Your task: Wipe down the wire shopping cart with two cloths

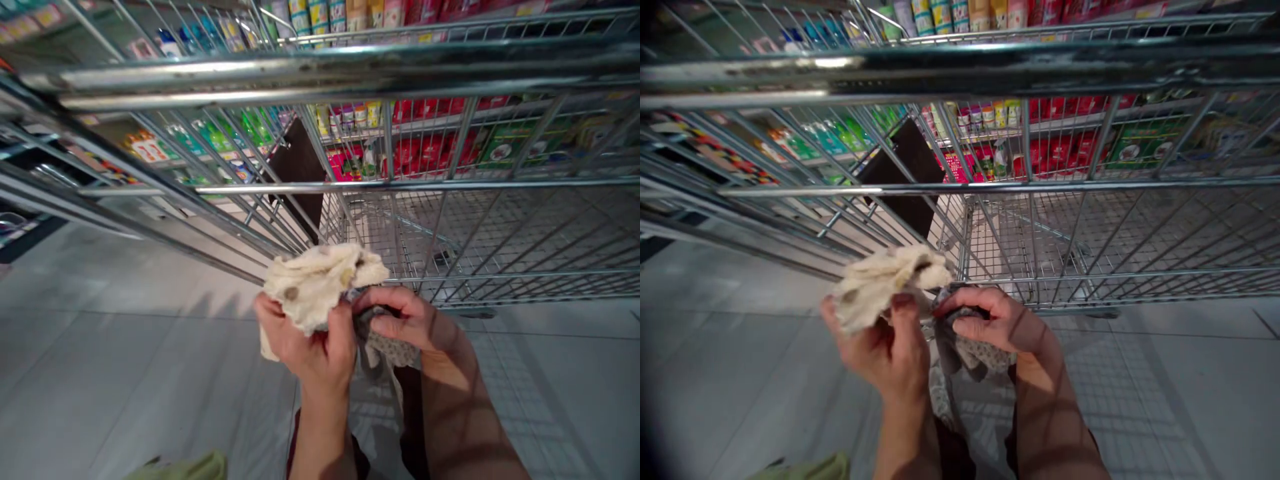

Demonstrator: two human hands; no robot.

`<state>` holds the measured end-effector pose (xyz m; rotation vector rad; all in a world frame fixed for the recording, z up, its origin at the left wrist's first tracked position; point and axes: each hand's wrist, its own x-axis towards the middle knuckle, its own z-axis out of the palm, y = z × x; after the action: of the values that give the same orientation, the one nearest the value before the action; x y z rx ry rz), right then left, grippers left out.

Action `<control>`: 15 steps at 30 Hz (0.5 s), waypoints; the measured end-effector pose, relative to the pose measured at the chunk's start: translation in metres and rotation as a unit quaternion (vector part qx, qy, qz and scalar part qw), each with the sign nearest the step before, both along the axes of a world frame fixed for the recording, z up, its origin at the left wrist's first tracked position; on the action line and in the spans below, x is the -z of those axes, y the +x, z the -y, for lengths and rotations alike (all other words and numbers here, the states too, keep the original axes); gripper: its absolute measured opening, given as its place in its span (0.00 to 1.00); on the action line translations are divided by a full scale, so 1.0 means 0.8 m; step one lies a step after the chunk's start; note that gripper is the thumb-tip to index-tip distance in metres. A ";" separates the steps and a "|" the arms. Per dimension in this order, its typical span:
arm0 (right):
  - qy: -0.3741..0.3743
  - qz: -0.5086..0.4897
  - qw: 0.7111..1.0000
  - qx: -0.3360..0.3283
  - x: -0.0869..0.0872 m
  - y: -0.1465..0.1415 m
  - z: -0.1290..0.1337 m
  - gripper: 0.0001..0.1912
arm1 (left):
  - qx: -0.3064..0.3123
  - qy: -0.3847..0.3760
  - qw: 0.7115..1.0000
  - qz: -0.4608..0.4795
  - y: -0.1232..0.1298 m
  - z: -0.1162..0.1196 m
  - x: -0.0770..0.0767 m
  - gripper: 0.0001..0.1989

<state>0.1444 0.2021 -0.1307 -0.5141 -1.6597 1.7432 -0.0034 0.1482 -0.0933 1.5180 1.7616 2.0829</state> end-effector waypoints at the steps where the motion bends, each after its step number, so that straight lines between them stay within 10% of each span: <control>1: 0.003 0.001 1.000 0.000 0.003 -0.001 0.000 0.19 | -0.025 0.012 0.998 -0.063 0.002 0.001 0.007 0.05; 9: 0.017 0.111 0.993 0.020 0.018 -0.008 -0.003 0.19 | 0.014 -0.126 0.991 -0.035 0.003 0.007 0.063 0.06; 15: 0.037 0.136 0.990 0.031 0.006 0.002 -0.003 0.15 | -0.188 0.147 0.965 0.110 -0.035 0.002 0.030 0.03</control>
<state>0.1461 0.2044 -0.1352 -0.7881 -1.8664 1.6159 -0.0313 0.1469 -0.1175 0.9965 1.8347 2.6743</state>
